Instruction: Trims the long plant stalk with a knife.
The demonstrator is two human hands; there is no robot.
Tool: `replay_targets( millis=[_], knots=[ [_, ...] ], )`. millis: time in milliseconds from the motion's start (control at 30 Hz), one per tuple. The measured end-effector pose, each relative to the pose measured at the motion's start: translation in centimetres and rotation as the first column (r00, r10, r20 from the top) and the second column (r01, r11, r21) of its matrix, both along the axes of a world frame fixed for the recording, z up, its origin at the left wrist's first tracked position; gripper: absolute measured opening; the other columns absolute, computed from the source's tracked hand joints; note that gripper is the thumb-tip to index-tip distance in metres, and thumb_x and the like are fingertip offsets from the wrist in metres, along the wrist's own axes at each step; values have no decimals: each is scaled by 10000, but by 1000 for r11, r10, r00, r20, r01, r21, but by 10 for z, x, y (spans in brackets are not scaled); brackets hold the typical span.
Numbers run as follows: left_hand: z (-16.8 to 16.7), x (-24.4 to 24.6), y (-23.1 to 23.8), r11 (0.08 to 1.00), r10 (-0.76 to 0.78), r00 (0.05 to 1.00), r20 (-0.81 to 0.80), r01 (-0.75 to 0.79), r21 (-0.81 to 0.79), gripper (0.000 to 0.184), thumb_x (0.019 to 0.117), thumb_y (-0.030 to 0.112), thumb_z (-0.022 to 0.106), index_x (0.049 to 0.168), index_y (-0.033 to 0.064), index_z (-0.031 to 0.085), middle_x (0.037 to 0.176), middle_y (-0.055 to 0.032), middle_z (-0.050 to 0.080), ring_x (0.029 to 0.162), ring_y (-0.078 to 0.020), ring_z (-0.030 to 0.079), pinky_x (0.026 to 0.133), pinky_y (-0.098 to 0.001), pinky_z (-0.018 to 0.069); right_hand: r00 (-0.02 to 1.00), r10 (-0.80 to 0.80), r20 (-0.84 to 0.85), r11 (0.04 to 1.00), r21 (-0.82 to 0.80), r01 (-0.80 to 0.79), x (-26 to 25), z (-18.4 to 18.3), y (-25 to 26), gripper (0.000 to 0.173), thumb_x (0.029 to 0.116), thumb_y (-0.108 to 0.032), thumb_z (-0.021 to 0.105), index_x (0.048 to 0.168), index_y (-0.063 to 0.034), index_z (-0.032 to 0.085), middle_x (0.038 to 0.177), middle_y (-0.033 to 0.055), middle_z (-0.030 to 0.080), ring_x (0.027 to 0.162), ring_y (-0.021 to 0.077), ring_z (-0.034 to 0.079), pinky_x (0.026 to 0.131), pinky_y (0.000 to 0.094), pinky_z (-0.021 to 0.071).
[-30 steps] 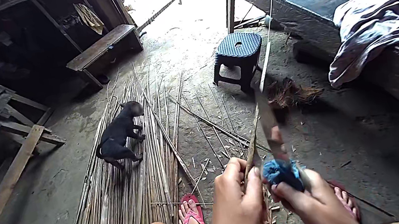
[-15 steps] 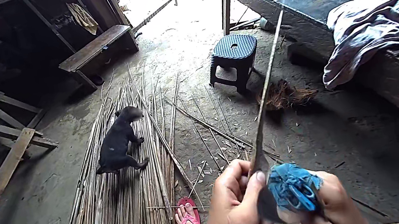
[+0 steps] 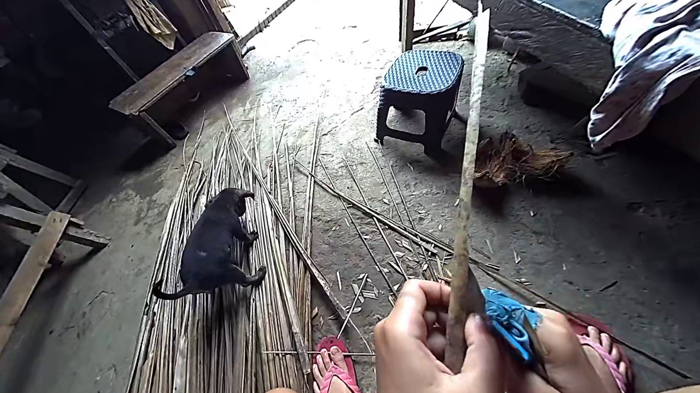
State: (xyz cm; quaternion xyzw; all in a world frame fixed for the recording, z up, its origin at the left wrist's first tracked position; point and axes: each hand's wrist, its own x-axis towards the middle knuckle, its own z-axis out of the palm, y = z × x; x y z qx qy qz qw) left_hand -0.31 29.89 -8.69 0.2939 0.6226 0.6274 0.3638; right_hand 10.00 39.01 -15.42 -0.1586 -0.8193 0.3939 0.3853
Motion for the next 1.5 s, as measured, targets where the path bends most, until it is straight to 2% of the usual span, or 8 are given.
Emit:
replay_targets(
  millis=[267,700,900,1000,1067,1167,1300,1500],
  knots=[
    [6,-7,-9,991,-117,961,252,98,87,184,984,-51,447,943,83,566,661,123,544,520,67,478,485,-114,414,998,-64,-1,997,45,64,-8,-13,5,190,886,-157,571,801,-3,641,706,60,668,733,-54,623,715,73,469],
    [7,-15,-17,994,-98,985,144,91,60,264,1005,-47,353,942,58,587,633,141,511,506,82,452,478,-103,400,953,-298,47,911,311,269,-23,-12,18,262,868,-214,515,711,-51,647,652,80,660,606,72,625,536,215,448],
    [4,-22,-15,996,-86,960,265,85,15,310,1007,-25,297,908,73,574,566,137,479,438,78,427,426,-91,381,801,-496,334,864,281,418,-22,7,42,241,855,-102,548,753,98,636,646,245,604,598,421,635,537,579,450],
    [1,-24,-16,997,-73,952,297,73,9,329,1022,-20,275,929,52,583,569,124,490,436,70,439,426,-95,396,767,-560,313,825,291,484,-15,17,57,273,854,-125,517,681,79,572,580,204,537,550,360,582,527,529,416],
    [0,-28,-16,996,-70,948,310,82,-24,333,1051,19,252,1003,37,581,583,114,495,437,59,449,425,-100,406,826,-490,278,871,179,457,-11,18,51,234,840,-141,513,695,23,596,571,77,523,527,159,529,512,364,398],
    [-2,-28,-14,991,-82,952,295,110,-80,292,1081,70,266,1108,39,555,599,102,489,449,40,462,431,-112,417,968,-176,178,900,-370,232,-9,14,30,141,875,-138,538,892,-68,660,649,-153,572,514,-104,473,472,112,388],
    [-8,-15,-6,990,-11,987,158,33,-136,160,1055,28,423,1212,18,453,657,66,565,511,6,561,490,-152,495,998,14,-65,663,-746,-58,-10,30,-7,294,895,-143,710,1152,-56,598,743,-176,644,499,-103,452,460,101,394],
    [-9,-7,5,972,-96,995,19,98,-214,269,1031,24,468,1294,-22,431,804,10,664,610,-31,659,583,-199,576,988,-142,-61,522,-853,23,-12,37,5,382,797,133,647,1147,-8,592,760,-41,711,447,-33,487,408,119,393]
  ],
)
